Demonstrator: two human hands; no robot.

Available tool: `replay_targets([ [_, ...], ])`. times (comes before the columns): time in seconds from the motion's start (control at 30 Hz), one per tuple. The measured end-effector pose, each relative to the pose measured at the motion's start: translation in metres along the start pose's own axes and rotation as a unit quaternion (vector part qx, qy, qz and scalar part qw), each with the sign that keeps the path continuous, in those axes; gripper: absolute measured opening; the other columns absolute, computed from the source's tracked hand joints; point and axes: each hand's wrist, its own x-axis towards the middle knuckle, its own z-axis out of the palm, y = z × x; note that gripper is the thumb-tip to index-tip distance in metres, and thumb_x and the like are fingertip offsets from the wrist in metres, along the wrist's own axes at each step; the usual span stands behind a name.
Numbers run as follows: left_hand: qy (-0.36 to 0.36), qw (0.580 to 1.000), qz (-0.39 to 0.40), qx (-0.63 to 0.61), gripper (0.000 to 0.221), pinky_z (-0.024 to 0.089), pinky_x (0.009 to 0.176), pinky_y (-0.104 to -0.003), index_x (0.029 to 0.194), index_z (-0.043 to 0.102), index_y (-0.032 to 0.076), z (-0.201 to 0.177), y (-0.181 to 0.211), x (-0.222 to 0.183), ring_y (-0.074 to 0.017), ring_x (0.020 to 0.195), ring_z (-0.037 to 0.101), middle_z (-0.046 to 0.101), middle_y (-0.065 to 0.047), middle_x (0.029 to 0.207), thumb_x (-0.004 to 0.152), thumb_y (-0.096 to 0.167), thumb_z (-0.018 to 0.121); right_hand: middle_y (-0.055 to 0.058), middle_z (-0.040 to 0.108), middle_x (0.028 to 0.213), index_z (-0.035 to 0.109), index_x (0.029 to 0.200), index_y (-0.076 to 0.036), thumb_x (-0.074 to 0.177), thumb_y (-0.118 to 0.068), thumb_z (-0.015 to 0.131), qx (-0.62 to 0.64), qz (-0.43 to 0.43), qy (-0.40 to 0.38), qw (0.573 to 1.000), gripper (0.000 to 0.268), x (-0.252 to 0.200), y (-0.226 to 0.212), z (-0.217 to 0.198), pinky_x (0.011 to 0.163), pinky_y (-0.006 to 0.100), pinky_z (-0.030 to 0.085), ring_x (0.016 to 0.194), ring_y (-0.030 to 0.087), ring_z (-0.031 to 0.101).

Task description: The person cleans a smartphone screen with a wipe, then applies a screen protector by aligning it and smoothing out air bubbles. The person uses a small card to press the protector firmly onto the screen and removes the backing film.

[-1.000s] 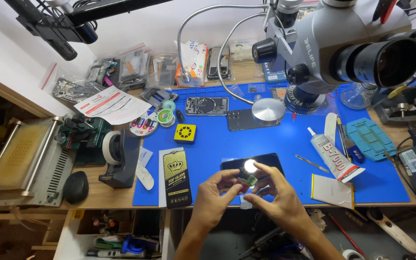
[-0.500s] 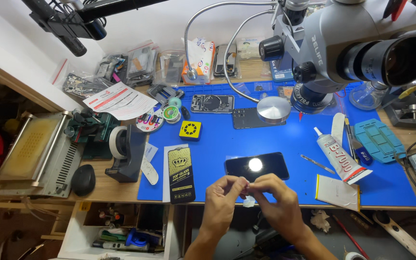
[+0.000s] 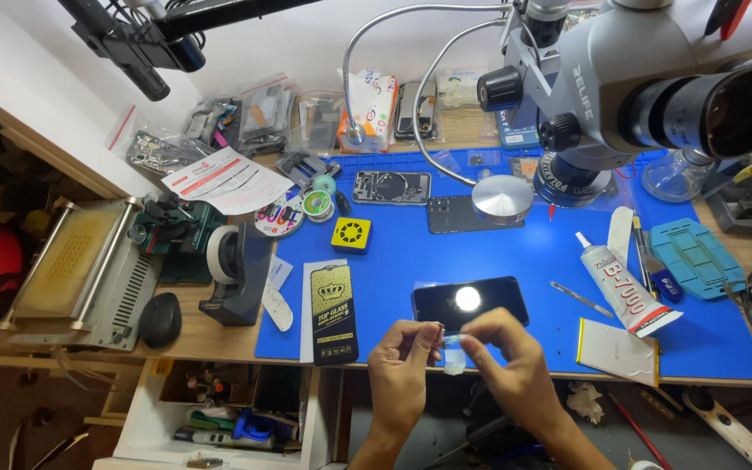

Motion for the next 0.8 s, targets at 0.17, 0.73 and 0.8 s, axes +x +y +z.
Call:
replay_targets([
  [0.17,-0.038,0.994,0.095,0.045,0.013,0.059,0.064,-0.026,0.091,0.079,0.006,-0.003,0.007,-0.009,-0.0133,0.068,0.066,0.072,-0.005,0.083,0.097,0.016,0.073,0.006,0.067,0.091,0.075,0.095,-0.006,0.093,-0.013,0.076,0.066,0.046,-0.05,0.996,0.008,0.008,-0.008,0.006,0.076,0.027,0.059,0.085,0.015,0.067],
  [0.73,-0.186,0.913,0.028,0.361,0.023,0.051,0.069,-0.03,0.11,0.079,0.019,-0.038,-0.008,-0.029,-0.0129,0.067,0.057,0.073,0.007,0.102,0.093,0.035,0.076,0.015,0.072,0.078,0.082,0.103,0.003,0.094,-0.009,0.075,0.145,0.247,0.014,0.958,0.017,-0.007,0.009,-0.009,0.08,0.034,0.06,0.076,0.023,0.07],
  [0.8,-0.182,0.92,0.084,0.337,0.027,0.051,0.068,-0.028,0.118,0.076,0.019,-0.028,-0.002,-0.024,-0.012,0.066,0.055,0.073,0.005,0.107,0.092,0.025,0.077,0.014,0.067,0.071,0.078,0.095,0.005,0.097,-0.014,0.073,0.163,0.258,0.017,0.952,0.02,-0.009,0.016,-0.01,0.07,0.035,0.059,0.065,0.023,0.064],
])
